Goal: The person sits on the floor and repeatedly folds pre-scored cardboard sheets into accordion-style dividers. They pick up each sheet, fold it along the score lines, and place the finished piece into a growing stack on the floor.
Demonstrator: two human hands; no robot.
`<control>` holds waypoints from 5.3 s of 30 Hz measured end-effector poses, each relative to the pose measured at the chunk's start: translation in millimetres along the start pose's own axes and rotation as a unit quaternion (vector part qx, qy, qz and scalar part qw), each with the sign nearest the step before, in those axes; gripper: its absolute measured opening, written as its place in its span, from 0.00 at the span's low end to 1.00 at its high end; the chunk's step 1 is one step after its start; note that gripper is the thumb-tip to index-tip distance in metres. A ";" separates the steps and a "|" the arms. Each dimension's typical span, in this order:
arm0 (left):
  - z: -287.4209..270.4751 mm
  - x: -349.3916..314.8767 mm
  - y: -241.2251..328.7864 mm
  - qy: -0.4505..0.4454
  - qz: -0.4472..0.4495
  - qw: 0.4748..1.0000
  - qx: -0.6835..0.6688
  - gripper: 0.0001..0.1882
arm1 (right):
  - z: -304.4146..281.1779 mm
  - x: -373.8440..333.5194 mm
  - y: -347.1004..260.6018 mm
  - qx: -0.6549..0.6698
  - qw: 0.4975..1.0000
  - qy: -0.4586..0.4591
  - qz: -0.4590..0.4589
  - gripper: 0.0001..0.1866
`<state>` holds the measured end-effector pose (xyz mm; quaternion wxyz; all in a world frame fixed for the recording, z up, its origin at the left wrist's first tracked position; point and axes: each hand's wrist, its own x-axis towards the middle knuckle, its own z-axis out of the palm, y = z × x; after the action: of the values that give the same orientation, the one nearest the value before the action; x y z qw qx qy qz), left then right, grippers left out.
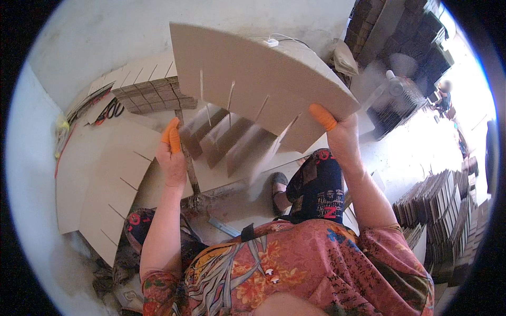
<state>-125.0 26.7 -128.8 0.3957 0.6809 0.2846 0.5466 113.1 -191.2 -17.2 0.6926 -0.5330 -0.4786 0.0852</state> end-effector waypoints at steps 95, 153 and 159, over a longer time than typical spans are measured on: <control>82.4 -60.1 -52.1 -0.343 0.266 0.823 0.365 0.16 | -353.7 -301.7 88.2 -0.568 0.636 0.316 0.417 0.25; 90.8 -65.7 -46.2 -0.335 0.192 0.864 0.324 0.19 | -139.3 -90.4 123.5 -0.387 0.909 -0.021 0.155 0.10; 86.1 -67.6 -49.2 -0.312 0.216 0.871 0.313 0.20 | -149.8 -97.8 144.2 -0.432 0.894 -0.011 0.118 0.14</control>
<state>-55.5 -22.6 -213.4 0.1018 0.9486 0.1488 0.2601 231.0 -290.9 -187.4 0.3732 -0.8314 -0.4094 -0.0431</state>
